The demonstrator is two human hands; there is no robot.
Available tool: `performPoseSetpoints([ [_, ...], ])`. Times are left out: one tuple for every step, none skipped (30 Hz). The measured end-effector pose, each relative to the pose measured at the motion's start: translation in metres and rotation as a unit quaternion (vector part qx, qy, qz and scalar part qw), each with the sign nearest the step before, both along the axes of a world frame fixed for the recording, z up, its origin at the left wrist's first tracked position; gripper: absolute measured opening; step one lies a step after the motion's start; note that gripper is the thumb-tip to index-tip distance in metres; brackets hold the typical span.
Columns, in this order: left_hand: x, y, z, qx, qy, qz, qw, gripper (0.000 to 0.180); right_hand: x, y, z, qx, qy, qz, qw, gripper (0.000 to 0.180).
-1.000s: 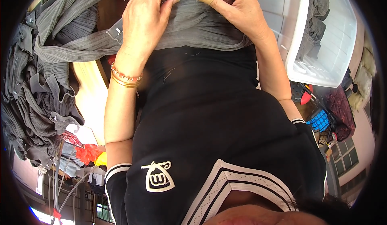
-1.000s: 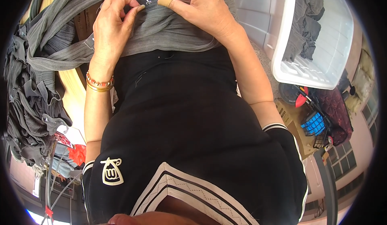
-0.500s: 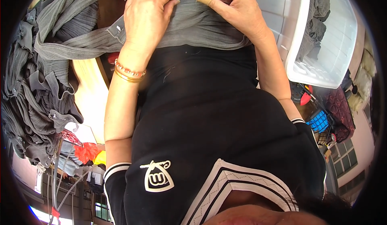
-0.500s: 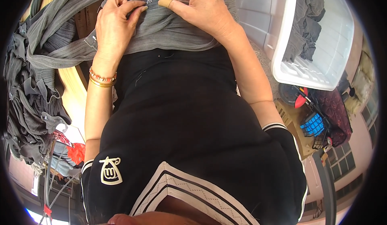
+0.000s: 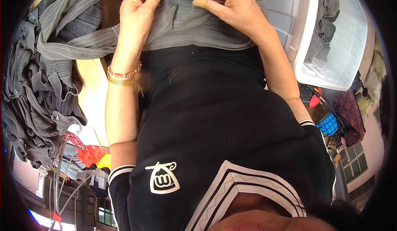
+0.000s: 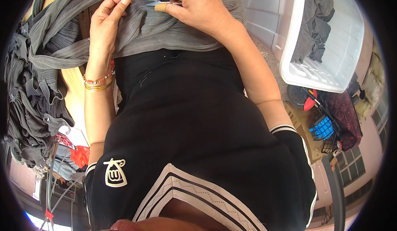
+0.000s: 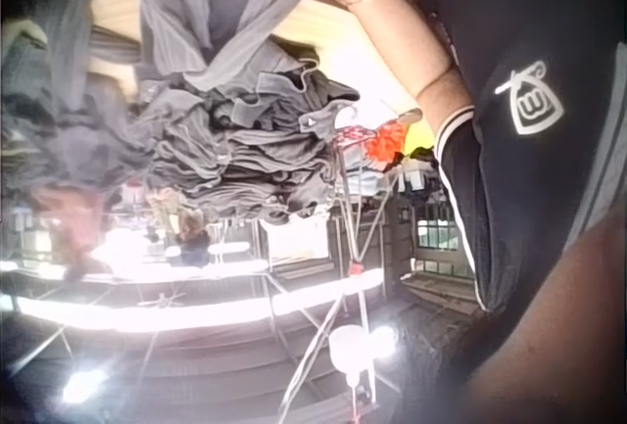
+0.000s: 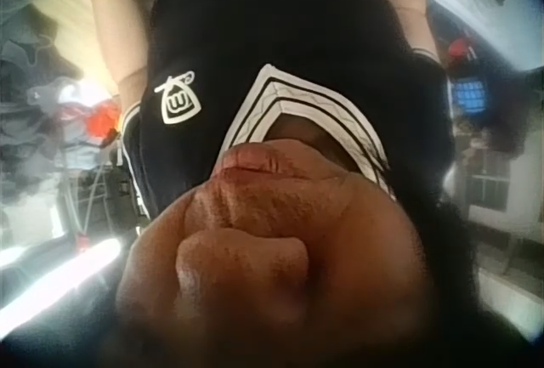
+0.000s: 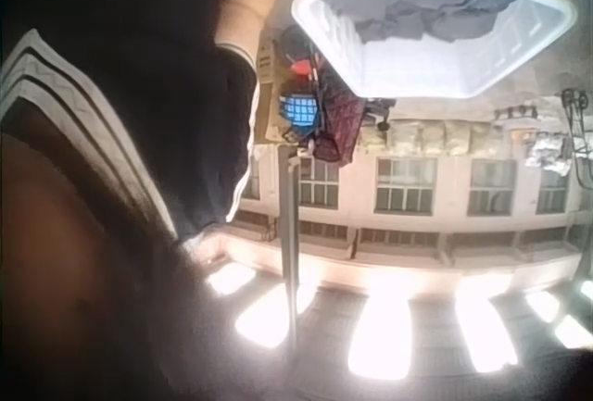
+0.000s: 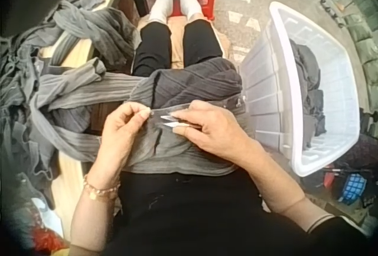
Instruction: Inspecting pleated fabric garment pieces and trimming loose threads using thread clippers.
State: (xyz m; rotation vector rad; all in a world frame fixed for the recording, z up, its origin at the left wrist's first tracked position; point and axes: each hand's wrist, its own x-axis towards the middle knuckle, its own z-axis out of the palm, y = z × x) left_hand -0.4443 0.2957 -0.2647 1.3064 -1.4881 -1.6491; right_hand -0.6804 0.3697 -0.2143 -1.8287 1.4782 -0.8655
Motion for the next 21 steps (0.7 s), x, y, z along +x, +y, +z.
performPoseSetpoints([
  [0.001, -0.001, 0.000, 0.006, 0.009, -0.011, 1.000, 0.022, 0.001, -0.002, -0.002, 0.017, 0.013, 0.002, 1.000, 0.030],
  [0.002, -0.003, -0.001, 0.005, 0.008, -0.012, 1.000, 0.022, 0.002, -0.004, -0.004, 0.033, 0.026, 0.003, 0.999, 0.030],
  [0.003, -0.003, -0.001, 0.015, 0.013, -0.008, 1.000, 0.022, 0.002, -0.005, -0.005, 0.032, 0.024, 0.003, 0.999, 0.030],
  [0.004, -0.004, -0.001, 0.024, 0.017, -0.005, 1.000, 0.023, 0.003, -0.006, -0.006, 0.017, 0.027, 0.006, 0.999, 0.030],
  [0.003, -0.004, -0.001, 0.024, 0.016, -0.006, 1.000, 0.023, 0.004, -0.007, -0.008, 0.003, 0.030, 0.008, 1.000, 0.030],
  [0.001, -0.003, 0.000, 0.024, 0.018, -0.003, 1.000, 0.022, 0.004, -0.009, -0.010, 0.003, 0.029, 0.007, 1.000, 0.030],
  [0.000, -0.002, 0.001, 0.023, 0.019, 0.000, 1.000, 0.022, 0.005, -0.011, -0.012, -0.005, 0.029, 0.012, 1.000, 0.030],
  [0.001, -0.003, 0.000, 0.023, 0.018, -0.001, 1.000, 0.022, 0.006, -0.012, -0.013, -0.014, 0.029, 0.018, 0.999, 0.031],
  [0.003, -0.003, 0.000, 0.025, 0.022, 0.002, 0.999, 0.022, 0.006, -0.013, -0.013, -0.014, 0.028, 0.018, 0.999, 0.031],
  [0.004, -0.004, -0.001, 0.027, 0.025, 0.004, 0.999, 0.022, 0.007, -0.015, -0.012, -0.012, 0.032, 0.020, 0.999, 0.031],
  [0.004, -0.004, -0.001, 0.027, 0.026, 0.003, 0.999, 0.022, 0.007, -0.015, -0.011, -0.009, 0.037, 0.024, 0.999, 0.031],
  [0.005, -0.005, -0.001, 0.033, 0.027, 0.005, 0.999, 0.022, 0.006, -0.016, -0.010, -0.009, 0.037, 0.024, 0.999, 0.031],
  [0.005, -0.005, -0.002, 0.040, 0.029, 0.007, 0.999, 0.022, 0.006, -0.016, -0.009, -0.008, 0.034, 0.025, 0.999, 0.031],
  [0.005, -0.005, -0.002, 0.040, 0.028, 0.009, 0.999, 0.022, 0.006, -0.017, -0.008, -0.007, 0.030, 0.029, 0.999, 0.030],
  [0.005, -0.005, -0.001, 0.040, 0.029, 0.007, 0.999, 0.021, 0.005, -0.017, -0.005, -0.007, 0.030, 0.030, 0.999, 0.030],
  [0.005, -0.005, -0.001, 0.041, 0.029, 0.006, 0.999, 0.021, 0.004, -0.017, -0.001, 0.016, 0.027, 0.029, 0.999, 0.030],
  [0.005, -0.005, -0.002, 0.040, 0.029, 0.007, 0.999, 0.021, 0.003, -0.017, 0.001, 0.039, 0.024, 0.026, 0.999, 0.031],
  [0.004, -0.005, -0.003, 0.035, 0.028, 0.005, 0.999, 0.021, 0.004, -0.017, 0.000, 0.039, 0.025, 0.026, 0.999, 0.031],
  [0.004, -0.005, -0.003, 0.030, 0.026, 0.004, 0.999, 0.021, 0.006, -0.018, -0.003, 0.015, 0.020, 0.031, 0.999, 0.030],
  [0.004, -0.005, -0.003, 0.030, 0.027, 0.004, 0.999, 0.021, 0.007, -0.019, -0.005, -0.010, 0.015, 0.035, 0.999, 0.030],
  [0.004, -0.004, -0.003, 0.030, 0.030, 0.005, 0.999, 0.021, 0.007, -0.020, -0.005, -0.010, 0.015, 0.035, 0.999, 0.030],
])
